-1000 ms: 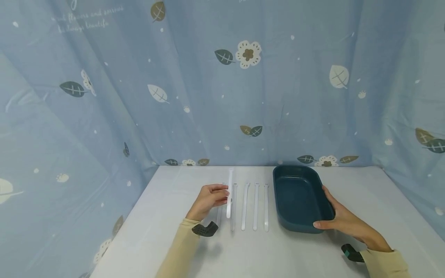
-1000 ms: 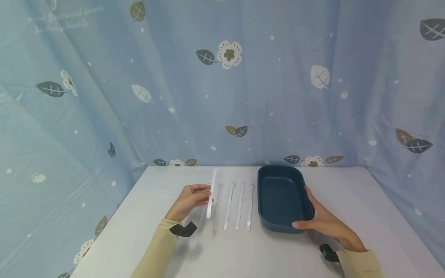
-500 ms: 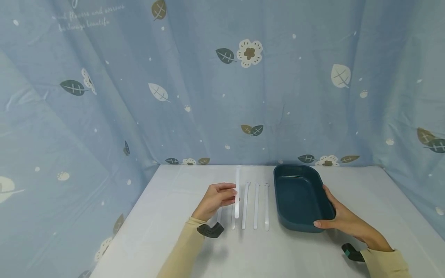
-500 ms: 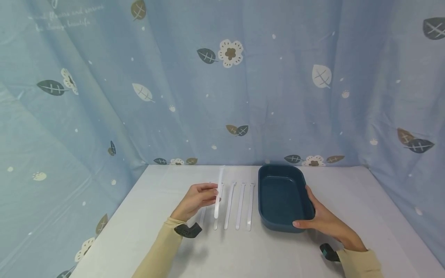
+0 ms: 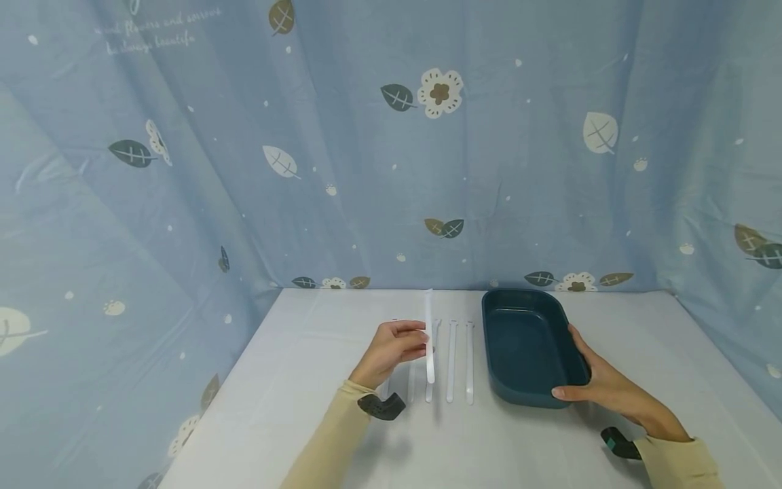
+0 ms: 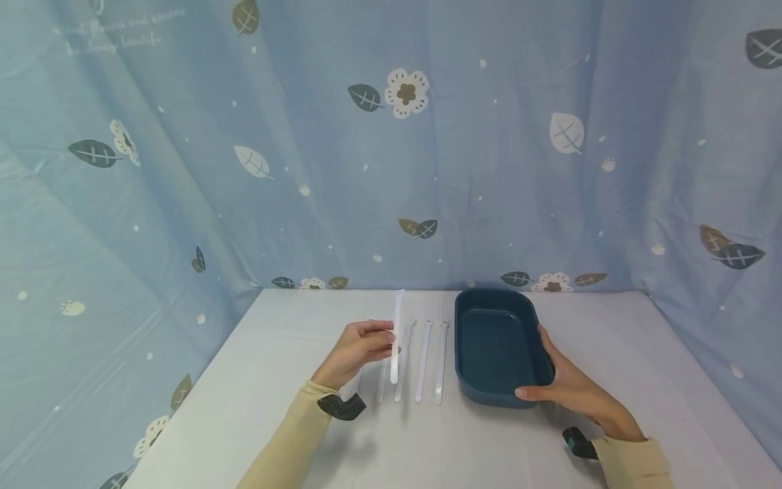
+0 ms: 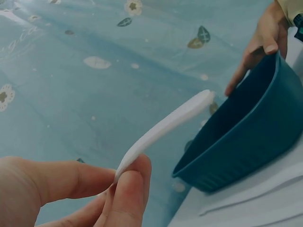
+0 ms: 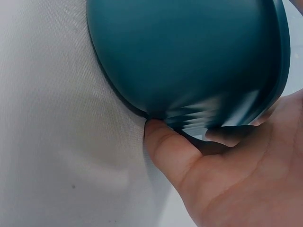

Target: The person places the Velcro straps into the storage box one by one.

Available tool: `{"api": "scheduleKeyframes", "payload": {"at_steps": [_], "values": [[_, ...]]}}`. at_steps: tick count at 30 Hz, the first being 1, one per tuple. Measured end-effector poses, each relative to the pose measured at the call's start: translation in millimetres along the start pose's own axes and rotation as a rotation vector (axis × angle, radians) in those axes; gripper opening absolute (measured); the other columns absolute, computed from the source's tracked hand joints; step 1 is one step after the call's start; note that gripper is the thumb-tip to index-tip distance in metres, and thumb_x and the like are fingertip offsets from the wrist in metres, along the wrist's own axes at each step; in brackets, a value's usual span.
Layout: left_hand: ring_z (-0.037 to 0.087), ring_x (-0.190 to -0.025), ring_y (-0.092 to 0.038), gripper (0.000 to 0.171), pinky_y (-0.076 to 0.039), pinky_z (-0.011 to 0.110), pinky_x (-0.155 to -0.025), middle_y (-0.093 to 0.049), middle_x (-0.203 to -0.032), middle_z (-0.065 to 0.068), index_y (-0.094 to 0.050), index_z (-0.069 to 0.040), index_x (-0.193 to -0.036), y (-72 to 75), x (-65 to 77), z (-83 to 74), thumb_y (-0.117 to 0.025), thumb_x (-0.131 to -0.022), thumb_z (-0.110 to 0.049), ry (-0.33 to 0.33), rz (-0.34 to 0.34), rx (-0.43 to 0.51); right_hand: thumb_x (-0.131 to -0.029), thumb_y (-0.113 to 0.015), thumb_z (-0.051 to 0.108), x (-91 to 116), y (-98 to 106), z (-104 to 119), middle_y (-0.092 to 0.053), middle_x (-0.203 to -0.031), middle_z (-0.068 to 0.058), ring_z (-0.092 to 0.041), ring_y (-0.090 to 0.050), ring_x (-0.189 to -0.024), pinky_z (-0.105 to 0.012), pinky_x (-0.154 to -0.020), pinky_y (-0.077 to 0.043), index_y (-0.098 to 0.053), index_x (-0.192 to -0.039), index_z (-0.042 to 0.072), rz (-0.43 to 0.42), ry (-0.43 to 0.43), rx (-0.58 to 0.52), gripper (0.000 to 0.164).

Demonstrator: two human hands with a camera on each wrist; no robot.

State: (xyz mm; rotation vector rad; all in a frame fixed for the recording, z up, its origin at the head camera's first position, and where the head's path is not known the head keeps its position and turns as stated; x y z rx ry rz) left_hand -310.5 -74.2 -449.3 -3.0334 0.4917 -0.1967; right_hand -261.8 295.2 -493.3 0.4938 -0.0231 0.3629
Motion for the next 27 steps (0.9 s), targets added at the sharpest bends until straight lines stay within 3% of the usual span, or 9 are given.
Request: {"api": "scheduleKeyframes", "payload": {"at_steps": [9,27], "values": [[0.008,-0.086,-0.072,0.042,-0.065,0.024,-0.083,-0.071,-0.098,0.001,-0.059,0.013,-0.133,-13.7,-3.9,-4.0,-0.069,-0.096,-0.006,-0.037,0.02,0.01,-0.09,-0.076,0.02,-0.3,-0.1,-0.4,0.022,-0.168,-0.03,-0.07,0.012,-0.147,-0.092,-0.097,-0.016,0.022,-0.163,0.023,0.006,0.016,0.006,0.121],[0.01,-0.085,-0.073,0.038,-0.065,0.03,-0.085,-0.071,-0.101,0.006,-0.063,0.009,-0.13,-42.3,-12.2,-7.7,-0.069,-0.096,-0.004,-0.035,0.024,0.017,-0.089,-0.076,0.021,0.5,-0.3,0.8,0.022,-0.168,-0.03,-0.069,0.01,-0.148,-0.092,-0.098,-0.016,0.023,-0.163,0.021,-0.009,0.006,0.018,0.123]]}}
Point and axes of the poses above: each hand's wrist, its own x-axis away from the middle knuckle, its own y-axis out of the back of the hand, z = x × y, the point moved 7 cm from there along -x, towards the middle knuckle
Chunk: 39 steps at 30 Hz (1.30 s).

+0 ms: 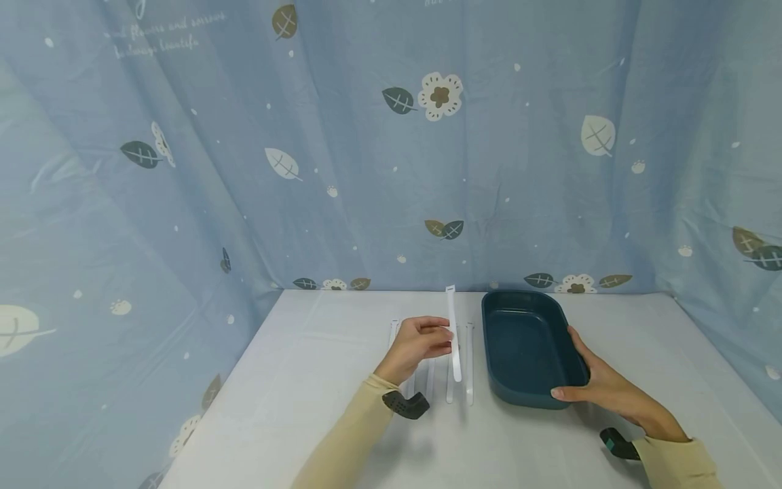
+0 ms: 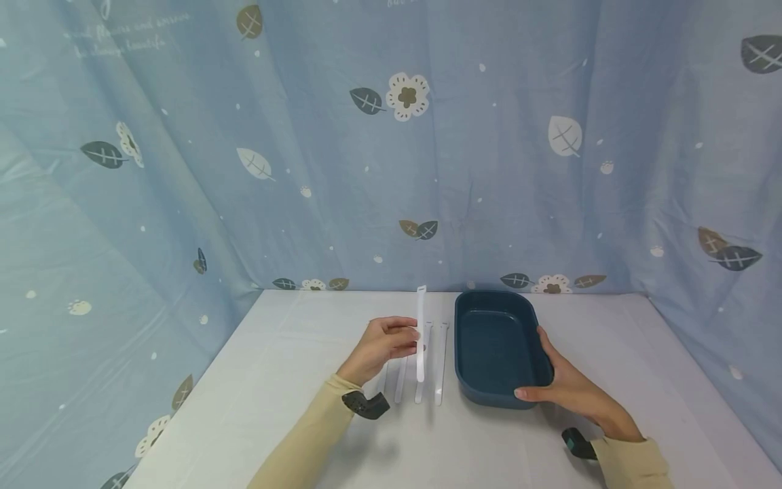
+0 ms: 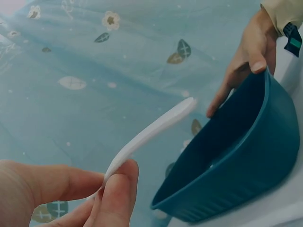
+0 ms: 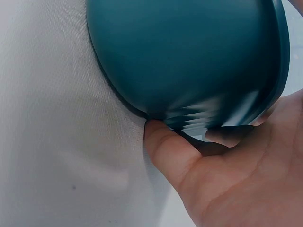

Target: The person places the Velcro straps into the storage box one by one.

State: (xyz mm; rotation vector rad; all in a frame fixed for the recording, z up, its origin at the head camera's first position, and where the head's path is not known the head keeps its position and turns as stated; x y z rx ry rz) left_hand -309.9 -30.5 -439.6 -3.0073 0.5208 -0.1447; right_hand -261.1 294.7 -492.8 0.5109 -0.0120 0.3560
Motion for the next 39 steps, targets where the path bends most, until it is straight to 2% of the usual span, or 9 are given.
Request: {"api": "scheduleKeyframes", "payload": {"at_steps": [17,22,39], "values": [[0.01,-0.078,-0.072,0.036,-0.066,0.03,-0.08,-0.073,-0.095,0.005,-0.065,0.01,-0.127,-33.8,-12.9,0.0,-0.071,-0.093,-0.002,0.006,0.009,0.015,-0.09,-0.076,0.02,-0.4,0.7,-2.1,0.023,-0.168,-0.028,-0.068,0.012,-0.148,-0.092,-0.098,-0.015,0.023,-0.162,0.022,0.005,0.001,-0.011,0.123],[0.011,-0.076,-0.072,0.031,-0.066,0.031,-0.079,-0.072,-0.092,0.004,-0.069,0.007,-0.122,-45.7,-17.1,0.2,-0.073,-0.092,-0.001,0.009,0.013,0.026,-0.089,-0.077,0.02,-1.2,1.4,-1.7,0.022,-0.169,-0.027,-0.067,0.011,-0.149,-0.092,-0.1,-0.014,0.023,-0.163,0.022,0.001,-0.005,-0.005,0.124],[0.008,-0.073,-0.072,0.024,-0.066,0.029,-0.078,-0.076,-0.098,0.01,-0.071,0.001,-0.116,-78.4,-29.4,5.2,-0.073,-0.093,-0.003,0.005,0.065,0.019,-0.087,-0.078,0.022,-2.1,0.2,-4.5,0.02,-0.168,-0.031,-0.069,0.007,-0.148,-0.091,-0.1,-0.017,0.023,-0.163,0.022,-0.014,-0.013,0.001,0.126]]}}
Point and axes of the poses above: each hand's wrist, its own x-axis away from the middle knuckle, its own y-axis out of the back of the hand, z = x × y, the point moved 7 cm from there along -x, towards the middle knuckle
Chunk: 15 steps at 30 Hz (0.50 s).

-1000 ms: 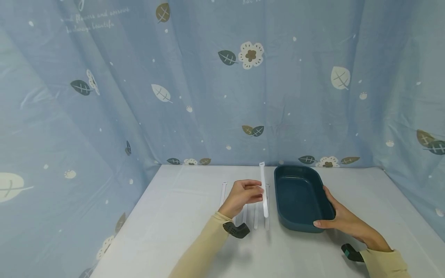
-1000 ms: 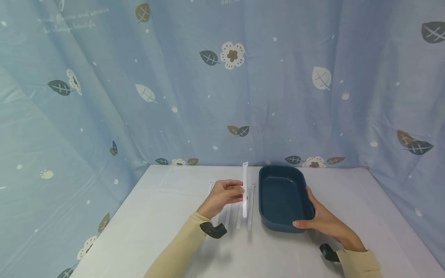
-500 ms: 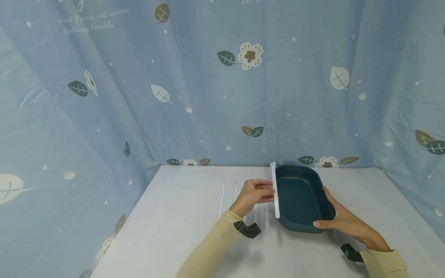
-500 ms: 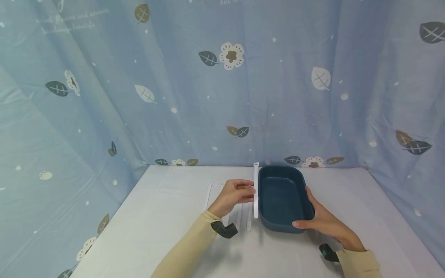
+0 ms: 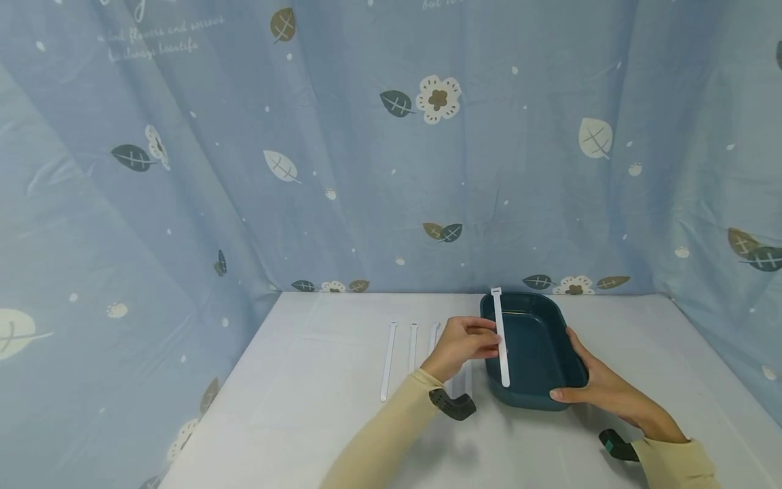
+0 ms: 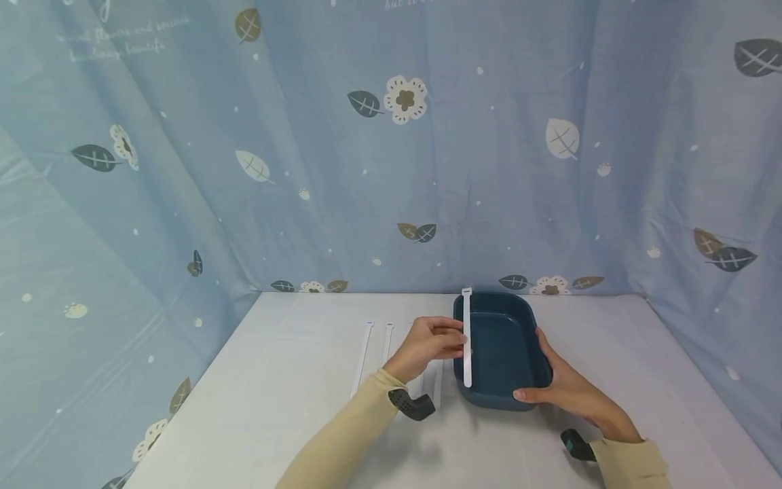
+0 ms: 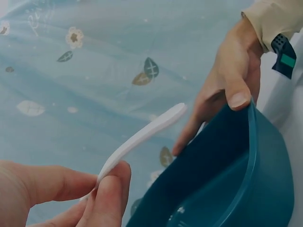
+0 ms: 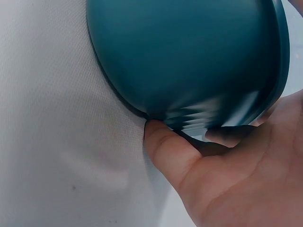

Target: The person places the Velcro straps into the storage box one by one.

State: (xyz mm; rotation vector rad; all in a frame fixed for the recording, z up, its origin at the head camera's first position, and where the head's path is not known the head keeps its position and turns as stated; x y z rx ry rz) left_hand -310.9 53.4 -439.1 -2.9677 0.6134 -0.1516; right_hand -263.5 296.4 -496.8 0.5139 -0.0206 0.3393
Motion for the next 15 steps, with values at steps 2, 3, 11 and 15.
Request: {"api": "scheduleKeyframes", "payload": {"at_steps": [2,3,11,15], "values": [[0.008,-0.073,-0.072,0.024,-0.066,0.029,-0.078,-0.076,-0.098,0.009,-0.072,0.001,-0.116,-2.7,-2.1,1.5,-0.073,-0.093,-0.003,0.004,0.004,0.007,-0.087,-0.078,0.022,-0.7,-0.2,-0.5,0.02,-0.168,-0.031,-0.069,0.006,-0.148,-0.091,-0.101,-0.018,0.024,-0.162,0.021,0.003,-0.008,-0.004,0.127],[0.008,-0.073,-0.072,0.024,-0.066,0.028,-0.078,-0.075,-0.097,0.009,-0.071,0.001,-0.116,-3.8,-3.1,1.9,-0.073,-0.093,-0.003,0.005,0.007,0.009,-0.088,-0.078,0.022,-0.9,-0.3,-0.5,0.019,-0.168,-0.031,-0.069,0.006,-0.148,-0.091,-0.101,-0.018,0.024,-0.162,0.021,0.003,-0.011,-0.004,0.127],[0.008,-0.076,-0.073,0.025,-0.066,0.03,-0.081,-0.075,-0.1,0.01,-0.07,0.002,-0.117,-14.1,-9.6,1.7,-0.072,-0.093,-0.002,-0.009,0.028,0.011,-0.087,-0.078,0.026,-1.4,-0.4,-0.6,0.015,-0.168,-0.034,-0.069,-0.002,-0.148,-0.09,-0.102,-0.023,0.025,-0.162,0.021,0.003,-0.029,0.019,0.127],[0.008,-0.076,-0.073,0.025,-0.066,0.03,-0.08,-0.075,-0.1,0.009,-0.07,0.002,-0.117,-20.2,-14.0,3.0,-0.073,-0.093,-0.002,-0.009,0.031,0.009,-0.088,-0.078,0.025,-1.3,-0.3,-0.4,0.017,-0.169,-0.032,-0.068,0.001,-0.148,-0.09,-0.102,-0.021,0.025,-0.162,0.022,0.01,-0.035,0.004,0.127]]}}
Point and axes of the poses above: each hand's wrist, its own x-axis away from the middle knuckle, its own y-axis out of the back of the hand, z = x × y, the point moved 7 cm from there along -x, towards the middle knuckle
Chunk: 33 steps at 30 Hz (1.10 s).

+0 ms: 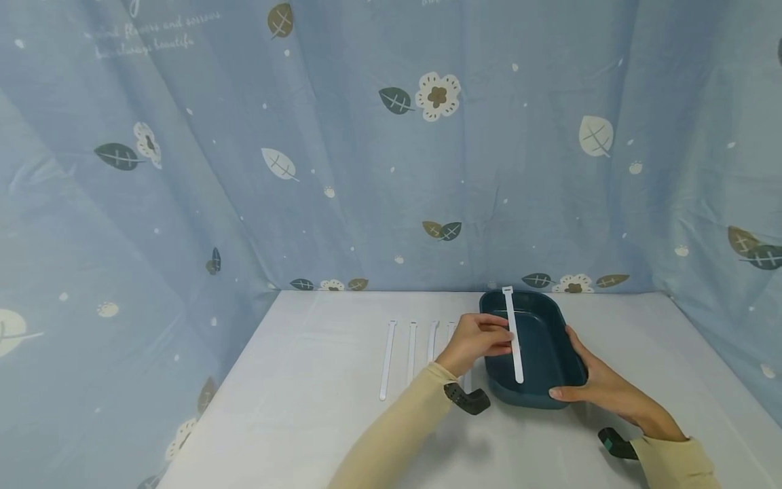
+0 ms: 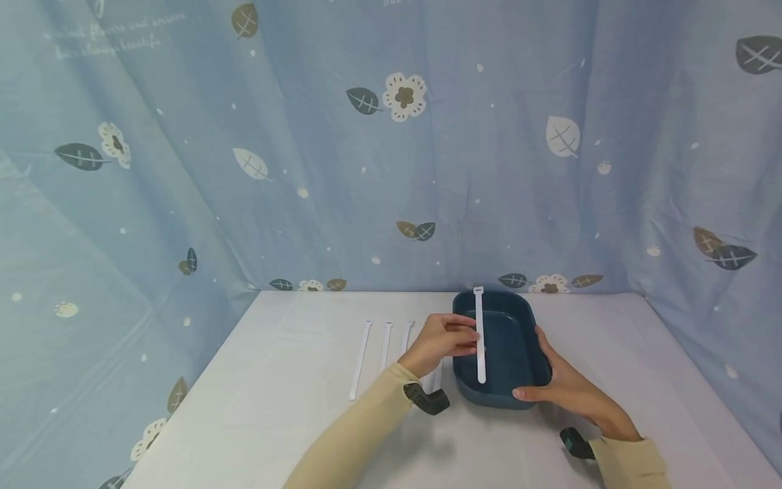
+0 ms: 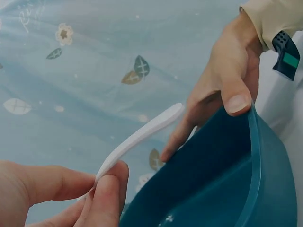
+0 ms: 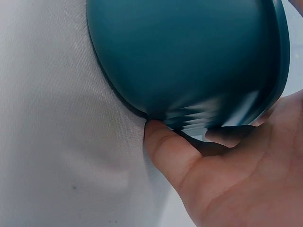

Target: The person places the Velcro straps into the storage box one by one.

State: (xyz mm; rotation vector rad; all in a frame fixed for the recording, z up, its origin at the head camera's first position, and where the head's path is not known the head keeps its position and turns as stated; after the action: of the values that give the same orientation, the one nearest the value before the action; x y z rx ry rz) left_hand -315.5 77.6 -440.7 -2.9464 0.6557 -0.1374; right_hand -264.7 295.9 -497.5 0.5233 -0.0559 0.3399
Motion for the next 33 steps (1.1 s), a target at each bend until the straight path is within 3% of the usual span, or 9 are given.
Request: {"api": "scheduleKeyframes", "payload": {"at_steps": [21,33], "values": [[0.016,-0.075,-0.076,0.018,-0.067,0.034,-0.076,-0.077,-0.09,0.01,-0.073,0.001,-0.106,-24.4,-11.8,10.9,-0.075,-0.089,0.004,0.017,-0.062,0.002,-0.088,-0.077,0.026,-0.6,-0.8,0.8,0.011,-0.167,-0.037,-0.065,-0.013,-0.146,-0.084,-0.102,-0.033,0.027,-0.161,0.02,0.014,0.008,-0.017,0.128],[0.022,-0.076,-0.076,0.016,-0.067,0.037,-0.074,-0.076,-0.086,0.011,-0.073,0.002,-0.101,-35.4,-20.1,21.0,-0.075,-0.087,0.008,0.031,-0.093,-0.003,-0.089,-0.076,0.024,-0.8,-1.7,1.2,0.007,-0.166,-0.039,-0.064,-0.025,-0.141,-0.064,-0.1,-0.049,0.028,-0.16,0.02,0.028,0.023,-0.049,0.127]]}}
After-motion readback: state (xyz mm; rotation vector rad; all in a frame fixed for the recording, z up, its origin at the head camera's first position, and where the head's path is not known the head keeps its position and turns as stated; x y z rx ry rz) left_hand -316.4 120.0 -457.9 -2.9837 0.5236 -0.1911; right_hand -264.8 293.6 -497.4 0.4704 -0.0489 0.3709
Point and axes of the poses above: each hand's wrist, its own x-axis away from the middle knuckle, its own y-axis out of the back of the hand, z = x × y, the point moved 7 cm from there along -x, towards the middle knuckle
